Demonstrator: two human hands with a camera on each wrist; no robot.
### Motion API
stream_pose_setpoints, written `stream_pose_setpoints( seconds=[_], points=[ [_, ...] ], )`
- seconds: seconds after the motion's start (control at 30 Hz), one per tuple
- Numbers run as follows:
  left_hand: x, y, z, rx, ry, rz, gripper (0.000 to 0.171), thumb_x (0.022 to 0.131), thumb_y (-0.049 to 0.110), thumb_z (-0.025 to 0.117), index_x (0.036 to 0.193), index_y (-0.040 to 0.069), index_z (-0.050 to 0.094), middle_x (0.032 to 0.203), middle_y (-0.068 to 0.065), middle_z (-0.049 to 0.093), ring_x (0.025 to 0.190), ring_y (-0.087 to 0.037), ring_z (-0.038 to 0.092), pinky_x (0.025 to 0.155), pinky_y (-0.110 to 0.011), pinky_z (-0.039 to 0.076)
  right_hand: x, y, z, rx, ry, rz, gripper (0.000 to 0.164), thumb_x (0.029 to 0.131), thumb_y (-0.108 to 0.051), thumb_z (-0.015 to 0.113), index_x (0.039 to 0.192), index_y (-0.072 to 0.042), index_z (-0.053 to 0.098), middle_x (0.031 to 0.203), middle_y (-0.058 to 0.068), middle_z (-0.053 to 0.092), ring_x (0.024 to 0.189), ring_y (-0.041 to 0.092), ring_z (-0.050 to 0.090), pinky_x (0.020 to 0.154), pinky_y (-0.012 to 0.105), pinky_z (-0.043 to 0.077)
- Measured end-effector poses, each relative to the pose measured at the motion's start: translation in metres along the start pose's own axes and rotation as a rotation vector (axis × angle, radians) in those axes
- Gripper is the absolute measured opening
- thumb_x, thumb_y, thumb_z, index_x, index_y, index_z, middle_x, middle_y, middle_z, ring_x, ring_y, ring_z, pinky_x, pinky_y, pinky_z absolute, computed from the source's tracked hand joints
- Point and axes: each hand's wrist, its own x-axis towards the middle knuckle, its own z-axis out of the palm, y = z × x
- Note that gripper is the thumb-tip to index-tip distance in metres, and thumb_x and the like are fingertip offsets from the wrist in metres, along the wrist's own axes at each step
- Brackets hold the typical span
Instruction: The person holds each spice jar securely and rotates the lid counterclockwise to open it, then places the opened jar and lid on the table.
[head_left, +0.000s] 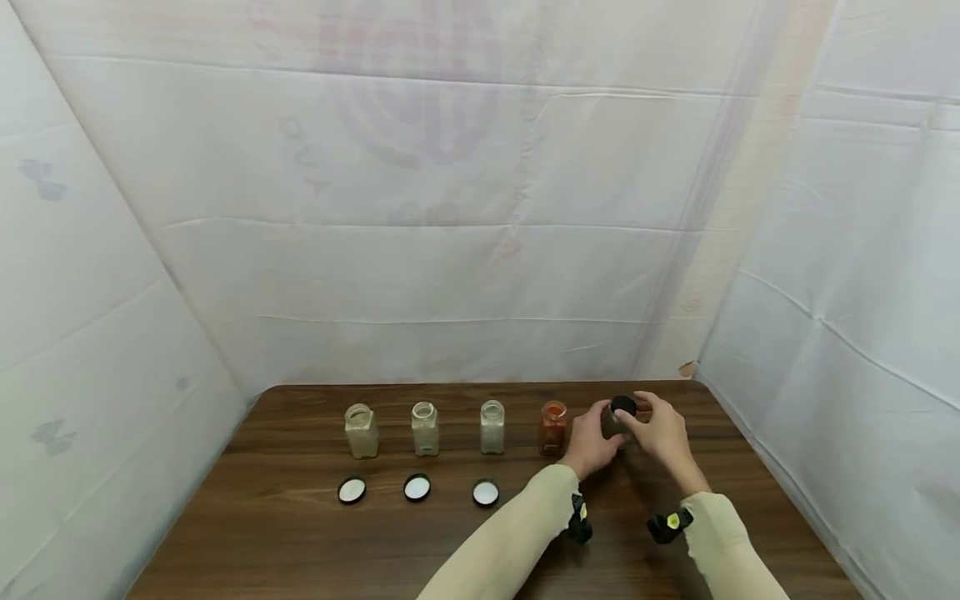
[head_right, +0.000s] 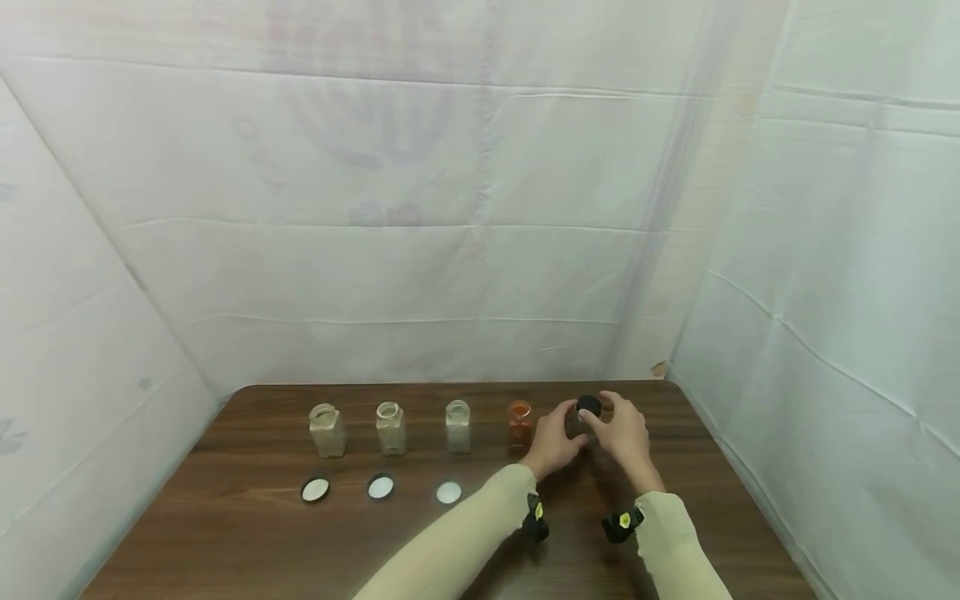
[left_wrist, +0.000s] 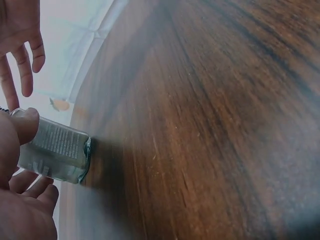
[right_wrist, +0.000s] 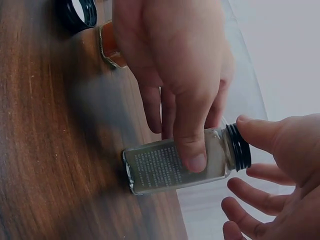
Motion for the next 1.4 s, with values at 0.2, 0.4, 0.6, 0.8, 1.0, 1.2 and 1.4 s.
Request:
stream_pose_setpoints(
  seconds=[0.2,0.4,0.6,0.8,1.0,1.2,1.4],
  points=[
    [0.003,0.002,0.000,-0.015,0.013,-0.036,0.056,0.094,0.024,0.078,0.144,0.012,0.057,0.136,-0.009,0.065,0.129,-0.026,0.058,0.104,-0.040,0.051,0.000,-0.002,0.003,0.021,0.033,0.010,0.058,0.098,-0.028,0.073,0.139,0.008,0.056,0.126,0.032,0.065,0.109,0.049,0.063,0.093,0.062,0.049],
    [0.003,0.000,-0.001,0.002,0.035,-0.048,0.047,0.093,0.021,0.079,0.136,0.011,0.063,0.128,-0.009,0.069,0.121,-0.024,0.063,0.097,-0.036,0.054,0.000,-0.003,0.007,0.057,0.066,0.028,0.058,0.097,-0.029,0.074,0.139,0.007,0.058,0.125,0.031,0.065,0.108,0.048,0.063,0.092,0.062,0.049],
    [0.001,0.000,-0.002,-0.015,0.035,-0.037,0.042,0.093,0.020,0.078,0.132,0.011,0.065,0.123,-0.007,0.071,0.115,-0.020,0.066,0.093,-0.034,0.055,0.001,-0.001,0.011,0.061,0.111,0.046,0.055,0.095,-0.029,0.077,0.135,0.005,0.061,0.120,0.028,0.067,0.093,0.041,0.066,0.084,0.057,0.052],
    [-0.001,0.000,-0.002,-0.055,0.019,-0.036,0.040,0.096,0.020,0.076,0.133,0.012,0.064,0.125,-0.006,0.070,0.115,-0.020,0.066,0.092,-0.034,0.056,0.000,-0.001,0.012,0.064,0.125,0.072,0.053,0.093,-0.028,0.078,0.130,0.006,0.064,0.121,0.030,0.065,0.105,0.048,0.061,0.091,0.061,0.048],
    [0.001,-0.002,-0.001,-0.022,0.040,0.034,0.038,0.095,0.019,0.077,0.130,0.009,0.066,0.119,-0.007,0.072,0.107,-0.018,0.069,0.087,-0.030,0.057,-0.001,-0.002,0.012,0.071,0.126,0.087,0.051,0.094,-0.027,0.078,0.130,0.007,0.064,0.122,0.030,0.064,0.109,0.049,0.059,0.093,0.062,0.046],
    [0.002,-0.005,-0.001,0.006,0.053,0.059,0.040,0.093,0.019,0.078,0.130,0.009,0.067,0.119,-0.007,0.074,0.107,-0.017,0.070,0.087,-0.026,0.056,-0.001,-0.001,0.013,0.068,0.134,0.086,0.050,0.095,-0.026,0.077,0.130,0.007,0.065,0.122,0.030,0.064,0.112,0.050,0.058,0.096,0.062,0.045],
    [0.004,-0.010,0.001,0.019,0.050,0.067,0.041,0.094,0.022,0.077,0.132,0.011,0.067,0.121,-0.006,0.073,0.109,-0.017,0.069,0.090,-0.027,0.056,0.000,0.000,0.017,0.072,0.156,0.054,0.046,0.095,-0.023,0.076,0.128,0.007,0.065,0.121,0.030,0.062,0.108,0.047,0.059,0.091,0.057,0.047]
  ],
)
